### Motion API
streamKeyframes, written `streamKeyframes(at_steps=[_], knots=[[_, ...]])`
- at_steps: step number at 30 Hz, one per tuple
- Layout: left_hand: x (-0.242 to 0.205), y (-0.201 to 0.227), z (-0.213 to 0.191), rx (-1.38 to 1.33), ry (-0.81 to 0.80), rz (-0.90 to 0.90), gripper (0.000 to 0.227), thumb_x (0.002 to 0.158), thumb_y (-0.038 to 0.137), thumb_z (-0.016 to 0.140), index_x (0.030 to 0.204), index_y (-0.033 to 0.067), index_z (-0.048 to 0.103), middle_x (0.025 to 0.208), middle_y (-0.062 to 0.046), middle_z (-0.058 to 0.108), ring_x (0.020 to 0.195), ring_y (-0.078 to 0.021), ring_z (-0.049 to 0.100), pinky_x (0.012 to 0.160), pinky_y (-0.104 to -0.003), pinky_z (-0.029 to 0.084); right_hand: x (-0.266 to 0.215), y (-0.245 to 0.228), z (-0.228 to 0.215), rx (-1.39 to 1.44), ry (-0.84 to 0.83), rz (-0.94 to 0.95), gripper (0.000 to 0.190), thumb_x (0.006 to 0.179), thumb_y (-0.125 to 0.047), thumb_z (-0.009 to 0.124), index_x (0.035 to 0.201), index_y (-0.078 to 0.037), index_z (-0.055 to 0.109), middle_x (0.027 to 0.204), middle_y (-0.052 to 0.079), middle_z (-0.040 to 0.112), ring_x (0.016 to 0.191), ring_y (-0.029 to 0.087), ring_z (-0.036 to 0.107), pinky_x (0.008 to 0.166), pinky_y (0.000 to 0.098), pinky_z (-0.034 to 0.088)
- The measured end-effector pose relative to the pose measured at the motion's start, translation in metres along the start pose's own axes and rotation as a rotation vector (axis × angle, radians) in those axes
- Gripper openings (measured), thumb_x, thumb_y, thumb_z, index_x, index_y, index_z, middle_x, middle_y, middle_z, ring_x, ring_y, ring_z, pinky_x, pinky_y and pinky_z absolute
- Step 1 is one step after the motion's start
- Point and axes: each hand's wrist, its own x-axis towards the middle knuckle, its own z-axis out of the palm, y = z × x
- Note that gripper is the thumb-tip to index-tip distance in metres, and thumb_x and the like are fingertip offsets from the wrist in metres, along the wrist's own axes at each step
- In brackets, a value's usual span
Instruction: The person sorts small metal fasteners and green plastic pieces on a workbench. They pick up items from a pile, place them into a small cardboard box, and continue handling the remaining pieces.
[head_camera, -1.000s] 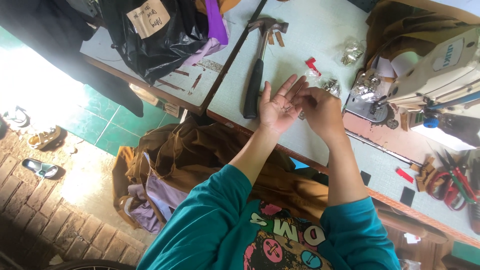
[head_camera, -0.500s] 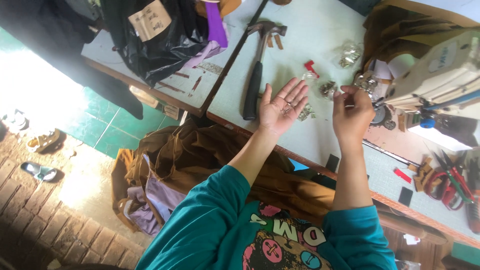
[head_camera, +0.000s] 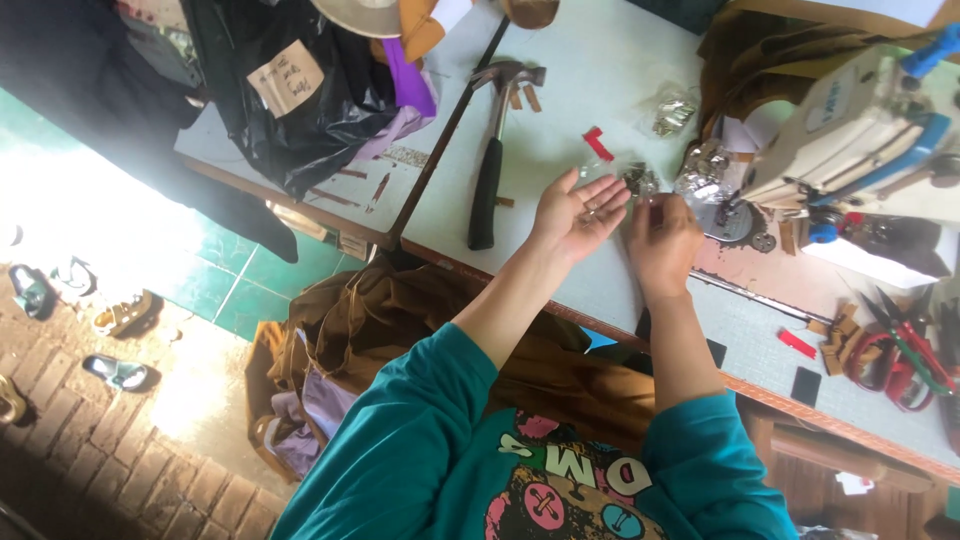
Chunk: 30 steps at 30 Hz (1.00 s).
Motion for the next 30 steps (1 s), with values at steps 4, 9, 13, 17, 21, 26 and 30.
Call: streamKeyframes(at_steps=[4,9,13,17,21,26,30], knots=[[-0.005,-0.012,0.047,0.023,0.118,0.014,0.079,0.104,0.052,0.046,0.158,-0.0027,0.026,0.166,-0.025,0.018,0.155,-0.0391,0.019,0.130,-0.052,0.013,-0.001,0.000,-0.002,0.076,0.010,0.050,0.012,0.098,-0.011,0.078,0.092,-0.005,0.069,0.071,0.016,0.068,0.069,0.042,0.069,0.061,0.0481,0.052],[0.014,-0.015,0.063,0.135,0.190,0.076,0.097,0.100,0.057,0.047,0.159,-0.0077,0.005,0.165,-0.026,-0.003,0.156,-0.0403,-0.002,0.128,-0.051,0.000,-0.003,0.007,-0.001,0.127,-0.004,0.074,0.013,0.098,-0.013,0.077,0.092,-0.005,0.069,0.071,0.018,0.068,0.071,0.044,0.068,0.061,0.0507,0.051],[-0.018,-0.022,0.112,0.137,0.252,0.148,0.095,0.098,0.052,0.052,0.154,-0.0078,0.006,0.143,-0.022,0.018,0.138,-0.0383,0.027,0.127,-0.054,0.015,-0.006,0.009,0.002,0.174,-0.008,0.097,0.011,0.099,-0.013,0.076,0.092,-0.006,0.070,0.071,0.017,0.069,0.072,0.043,0.068,0.061,0.0492,0.051],[-0.042,-0.030,0.148,0.200,0.276,0.177,0.088,0.100,0.050,0.048,0.157,-0.0002,0.003,0.134,-0.012,0.016,0.142,-0.0327,0.013,0.127,-0.050,0.004,-0.006,0.008,0.000,0.173,-0.014,0.122,0.012,0.099,-0.015,0.076,0.094,-0.006,0.070,0.073,0.017,0.069,0.073,0.043,0.069,0.062,0.0483,0.051],[-0.052,-0.029,0.153,0.177,0.243,0.159,0.093,0.100,0.053,0.046,0.159,0.0024,-0.006,0.154,-0.015,0.000,0.153,-0.0318,-0.014,0.126,-0.051,-0.008,-0.005,0.005,-0.006,0.198,-0.006,0.145,0.012,0.101,-0.016,0.075,0.095,-0.006,0.070,0.075,0.017,0.070,0.075,0.044,0.069,0.064,0.0485,0.052],[-0.060,-0.013,0.121,0.130,0.116,0.012,0.086,0.103,0.054,0.041,0.161,0.0036,0.004,0.167,-0.024,-0.009,0.156,-0.0362,-0.007,0.127,-0.053,0.000,-0.004,0.001,-0.009,0.243,-0.017,0.157,0.009,0.097,-0.014,0.077,0.098,-0.009,0.071,0.076,0.013,0.071,0.074,0.038,0.071,0.064,0.0438,0.054],[-0.086,0.009,0.083,0.055,0.000,0.107,0.061,0.111,0.049,0.036,0.154,0.0067,0.042,0.165,-0.019,0.030,0.154,-0.0331,0.029,0.128,-0.051,0.023,0.000,-0.015,-0.021,0.361,-0.042,0.125,0.011,0.091,-0.003,0.073,0.101,-0.006,0.068,0.075,0.015,0.069,0.068,0.035,0.069,0.062,0.0414,0.053]])
